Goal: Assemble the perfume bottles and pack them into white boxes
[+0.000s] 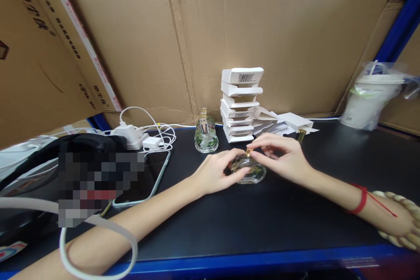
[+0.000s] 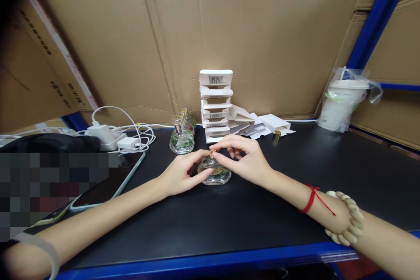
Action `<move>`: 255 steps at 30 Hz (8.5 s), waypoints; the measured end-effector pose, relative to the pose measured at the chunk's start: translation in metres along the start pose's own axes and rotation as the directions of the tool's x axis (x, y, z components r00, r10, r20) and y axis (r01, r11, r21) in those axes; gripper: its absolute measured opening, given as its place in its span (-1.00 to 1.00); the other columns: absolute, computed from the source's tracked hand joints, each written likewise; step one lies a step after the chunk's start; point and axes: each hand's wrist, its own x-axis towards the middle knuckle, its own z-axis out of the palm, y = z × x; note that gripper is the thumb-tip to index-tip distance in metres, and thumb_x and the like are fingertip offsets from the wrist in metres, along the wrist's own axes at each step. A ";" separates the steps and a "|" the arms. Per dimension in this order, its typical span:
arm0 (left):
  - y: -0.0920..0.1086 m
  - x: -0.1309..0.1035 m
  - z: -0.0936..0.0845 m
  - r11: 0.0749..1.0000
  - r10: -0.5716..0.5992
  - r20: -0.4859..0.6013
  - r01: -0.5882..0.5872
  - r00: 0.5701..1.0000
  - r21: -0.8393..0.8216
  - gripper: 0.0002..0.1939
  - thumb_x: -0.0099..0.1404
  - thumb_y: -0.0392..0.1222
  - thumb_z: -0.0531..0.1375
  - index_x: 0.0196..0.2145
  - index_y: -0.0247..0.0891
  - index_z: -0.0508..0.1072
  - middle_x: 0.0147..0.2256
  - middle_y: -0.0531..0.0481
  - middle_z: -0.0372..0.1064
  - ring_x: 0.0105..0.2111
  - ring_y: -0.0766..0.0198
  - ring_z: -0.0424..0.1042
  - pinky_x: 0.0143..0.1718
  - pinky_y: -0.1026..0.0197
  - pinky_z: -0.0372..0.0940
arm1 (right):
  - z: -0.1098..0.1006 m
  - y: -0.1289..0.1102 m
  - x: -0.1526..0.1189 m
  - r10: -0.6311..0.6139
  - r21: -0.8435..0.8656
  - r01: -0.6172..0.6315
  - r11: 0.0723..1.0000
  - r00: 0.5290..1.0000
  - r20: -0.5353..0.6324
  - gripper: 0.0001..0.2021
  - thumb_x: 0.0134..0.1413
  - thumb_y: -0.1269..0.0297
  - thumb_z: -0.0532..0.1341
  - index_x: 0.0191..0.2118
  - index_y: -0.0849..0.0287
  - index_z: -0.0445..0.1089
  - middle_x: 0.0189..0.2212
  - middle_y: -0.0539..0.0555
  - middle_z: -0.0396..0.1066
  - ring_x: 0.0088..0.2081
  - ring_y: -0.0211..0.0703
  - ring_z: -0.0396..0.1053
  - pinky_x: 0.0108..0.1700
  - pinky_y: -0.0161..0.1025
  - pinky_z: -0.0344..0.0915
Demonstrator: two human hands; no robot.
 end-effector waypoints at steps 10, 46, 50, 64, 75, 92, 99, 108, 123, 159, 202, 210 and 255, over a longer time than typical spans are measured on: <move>0.000 0.000 0.001 1.000 0.015 -0.002 -0.015 1.000 0.010 -0.70 0.25 -0.08 0.08 -0.15 -0.35 0.33 -0.41 0.04 0.38 -0.61 0.47 0.19 -0.56 0.41 0.16 | 0.001 0.003 -0.003 0.010 0.020 -0.011 1.000 1.000 0.027 -0.91 -0.02 0.43 0.23 -0.34 0.28 0.45 -0.42 0.10 0.45 -0.55 -0.38 0.27 -0.63 -0.43 0.15; 0.001 0.000 0.000 1.000 -0.026 0.026 0.026 0.999 0.009 -0.69 0.25 -0.07 0.07 -0.14 -0.33 0.34 -0.41 0.03 0.39 -0.59 0.45 0.22 -0.53 0.39 0.18 | -0.002 0.004 -0.004 -0.036 -0.055 0.040 0.998 0.998 0.058 -0.86 -0.01 0.37 0.24 -0.27 0.25 0.41 -0.43 0.04 0.40 -0.59 -0.43 0.22 -0.64 -0.46 0.18; 0.001 0.000 0.000 1.000 -0.020 0.018 0.020 1.000 0.018 -0.69 0.25 -0.07 0.08 -0.15 -0.34 0.34 -0.39 0.02 0.39 -0.60 0.46 0.22 -0.54 0.39 0.18 | -0.004 0.010 -0.006 0.017 -0.046 -0.012 0.999 0.992 0.123 -0.73 0.10 0.31 0.15 -0.06 0.25 0.27 -0.40 0.04 0.39 -0.61 -0.45 0.21 -0.64 -0.49 0.19; -0.001 -0.001 0.001 0.998 0.009 -0.013 -0.008 1.000 0.061 -0.67 0.27 -0.03 0.04 -0.15 -0.32 0.34 -0.45 0.03 0.38 -0.58 0.42 0.28 -0.47 0.35 0.28 | -0.082 0.084 -0.001 0.442 -0.879 -0.292 0.376 0.891 -0.106 -0.77 -0.19 0.24 0.21 -0.32 0.18 0.39 -0.37 0.18 0.35 -0.29 0.02 0.33 -0.36 -0.16 0.24; 0.000 -0.001 0.001 0.997 0.032 -0.026 -0.030 0.999 0.068 -0.69 0.27 -0.06 0.05 -0.15 -0.34 0.34 -0.48 0.05 0.36 -0.62 0.45 0.24 -0.50 0.37 0.26 | -0.082 0.098 -0.011 0.721 -0.890 -0.389 0.239 0.685 -0.105 -0.82 -0.24 0.35 0.22 -0.37 0.13 0.42 -0.50 0.08 0.39 -0.47 -0.11 0.32 -0.54 -0.29 0.11; 0.002 0.001 0.001 0.999 0.015 -0.035 -0.014 0.999 0.034 -0.71 0.24 -0.09 0.07 -0.18 -0.36 0.35 -0.53 0.08 0.33 -0.65 0.47 0.19 -0.56 0.40 0.20 | -0.057 0.081 0.000 0.168 -0.421 -0.277 0.864 0.946 -0.277 -0.73 0.11 0.17 0.01 -0.15 0.23 0.19 -0.32 0.18 0.30 -0.34 -0.15 0.31 -0.43 -0.26 0.23; 0.001 -0.001 0.001 0.999 -0.011 -0.016 0.012 1.000 0.047 -0.59 0.26 -0.07 0.02 0.00 -0.33 0.31 -0.39 -0.02 0.42 -0.64 0.44 0.23 -0.54 0.36 0.22 | -0.025 0.068 -0.001 0.007 -0.300 -0.011 0.954 1.000 -0.015 -0.90 0.06 0.32 0.17 -0.28 0.19 0.27 -0.36 0.10 0.30 -0.43 -0.28 0.26 -0.57 -0.38 0.19; 0.004 0.000 -0.003 0.983 -0.169 -0.008 0.168 0.986 -0.076 -0.66 0.13 -0.11 0.04 -0.14 -0.30 0.29 -0.33 -0.03 0.41 -0.40 0.28 0.40 -0.33 0.28 0.29 | -0.005 0.057 0.005 -0.004 -0.269 -0.033 0.962 0.991 -0.134 -0.89 0.08 0.27 0.14 -0.32 0.20 0.34 -0.34 0.11 0.38 -0.38 -0.25 0.33 -0.54 -0.37 0.23; -0.002 0.004 -0.003 0.930 -0.337 -0.190 0.294 0.922 -0.222 -0.80 0.16 -0.05 0.01 -0.44 -0.24 0.13 -0.54 0.12 0.14 -0.53 0.38 0.18 -0.43 0.32 0.14 | 0.051 0.003 0.029 0.183 0.136 -0.155 0.979 0.955 -0.232 -0.80 0.09 0.22 0.12 -0.35 0.22 0.41 -0.38 0.06 0.41 -0.44 -0.33 0.32 -0.49 -0.40 0.23; -0.012 0.002 -0.013 0.868 -0.466 -0.107 0.478 0.878 0.138 -0.69 0.11 -0.10 0.23 -0.21 -0.26 0.32 -0.31 0.02 0.41 -0.33 0.22 0.40 -0.34 0.27 0.23 | 0.046 0.008 0.013 0.054 -0.090 -0.030 0.996 0.958 0.282 -0.45 0.03 0.29 0.11 0.18 0.17 0.05 -0.15 0.17 0.25 -0.15 -0.12 0.25 -0.10 -0.07 0.29; 0.004 -0.007 -0.012 0.865 0.242 0.274 -0.335 0.931 0.374 -0.81 0.28 -0.27 -0.06 -0.34 -0.30 0.33 -0.12 -0.15 0.28 -0.21 0.23 0.28 -0.20 0.20 0.18 | -0.002 0.046 0.020 0.035 -0.677 0.053 0.734 0.993 0.115 -0.60 0.10 0.32 0.00 0.06 0.20 0.25 0.16 0.23 0.07 0.04 0.01 0.24 -0.15 -0.05 0.40; 0.001 -0.006 -0.012 0.951 0.087 0.299 -0.168 0.950 0.258 -0.88 0.24 -0.29 -0.02 -0.34 -0.28 0.30 -0.30 0.00 0.30 -0.33 0.32 0.25 -0.19 0.24 0.15 | -0.005 0.037 0.024 -0.034 -0.649 0.099 0.755 0.993 0.111 -0.68 0.09 0.36 0.03 -0.03 0.22 0.30 0.10 0.28 0.11 -0.12 -0.07 0.35 -0.38 -0.21 0.43; -0.009 0.002 -0.013 0.555 -0.611 -0.126 0.310 0.781 -0.772 -0.45 0.16 0.19 -0.17 -0.22 -0.35 0.28 -0.49 -0.09 0.31 -0.56 0.24 0.30 -0.58 0.27 0.19 | 0.002 -0.022 0.082 -0.756 -0.674 0.649 0.354 0.623 0.202 -0.90 0.09 0.47 0.11 -0.38 0.15 0.33 -0.50 -0.02 0.39 -0.42 -0.27 0.27 -0.36 -0.26 0.18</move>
